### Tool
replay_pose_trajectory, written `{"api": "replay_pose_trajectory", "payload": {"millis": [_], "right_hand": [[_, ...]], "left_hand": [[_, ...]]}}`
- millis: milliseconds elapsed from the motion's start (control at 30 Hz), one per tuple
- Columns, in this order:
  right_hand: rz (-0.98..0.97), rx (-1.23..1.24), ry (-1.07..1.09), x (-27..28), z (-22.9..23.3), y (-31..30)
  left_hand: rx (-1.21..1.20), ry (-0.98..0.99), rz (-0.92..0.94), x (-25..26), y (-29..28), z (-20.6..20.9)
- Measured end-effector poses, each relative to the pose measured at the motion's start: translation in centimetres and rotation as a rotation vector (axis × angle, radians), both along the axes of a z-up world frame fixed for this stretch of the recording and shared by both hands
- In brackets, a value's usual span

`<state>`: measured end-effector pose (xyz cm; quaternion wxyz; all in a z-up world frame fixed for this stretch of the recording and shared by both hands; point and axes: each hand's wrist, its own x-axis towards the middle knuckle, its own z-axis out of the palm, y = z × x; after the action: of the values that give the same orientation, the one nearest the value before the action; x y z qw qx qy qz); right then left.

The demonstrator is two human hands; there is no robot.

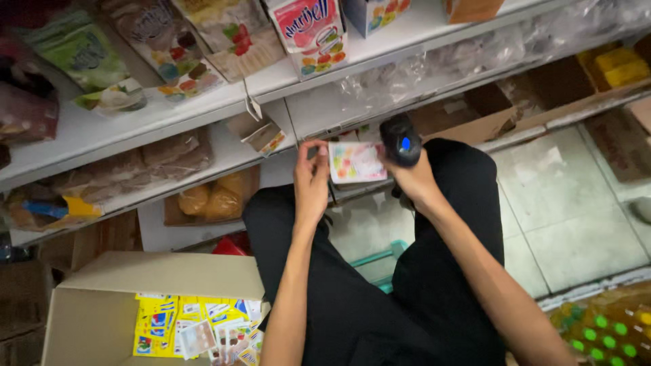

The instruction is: The person sits on the floor in a store aisle and uses a handheld barcode scanner to scan small packets of food items. They repeatedly pick up packets from a cardboard box, scan them, and place them onto a nearby shelf.

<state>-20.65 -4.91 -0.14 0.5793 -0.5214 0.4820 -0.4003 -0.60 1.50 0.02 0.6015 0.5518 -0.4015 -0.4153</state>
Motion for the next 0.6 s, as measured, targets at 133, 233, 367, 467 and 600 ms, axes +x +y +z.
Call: {"api": "replay_pose_trajectory", "payload": {"millis": [133,233,367,467,600], "right_hand": [[-0.059,0.178,-0.020,0.6,-0.7,-1.1],[-0.041,0.142,-0.186,1.2,-0.5,-1.4],[-0.028,0.268,-0.573,0.7,0.3,-1.3],[-0.015,0.457,-0.736,-0.5,0.7,-2.3],[0.028,0.659,-0.760,-1.3,-0.5,-2.5]], "left_hand": [[0.065,-0.187,0.048,0.3,-0.1,0.2],[-0.005,-0.371,0.012,0.1,-0.5,0.6],[-0.187,-0.768,-0.201,0.7,0.9,3.3],[-0.159,-0.534,-0.313,0.2,0.7,4.6],[-0.038,-0.383,-0.204,0.7,1.3,3.8]]}}
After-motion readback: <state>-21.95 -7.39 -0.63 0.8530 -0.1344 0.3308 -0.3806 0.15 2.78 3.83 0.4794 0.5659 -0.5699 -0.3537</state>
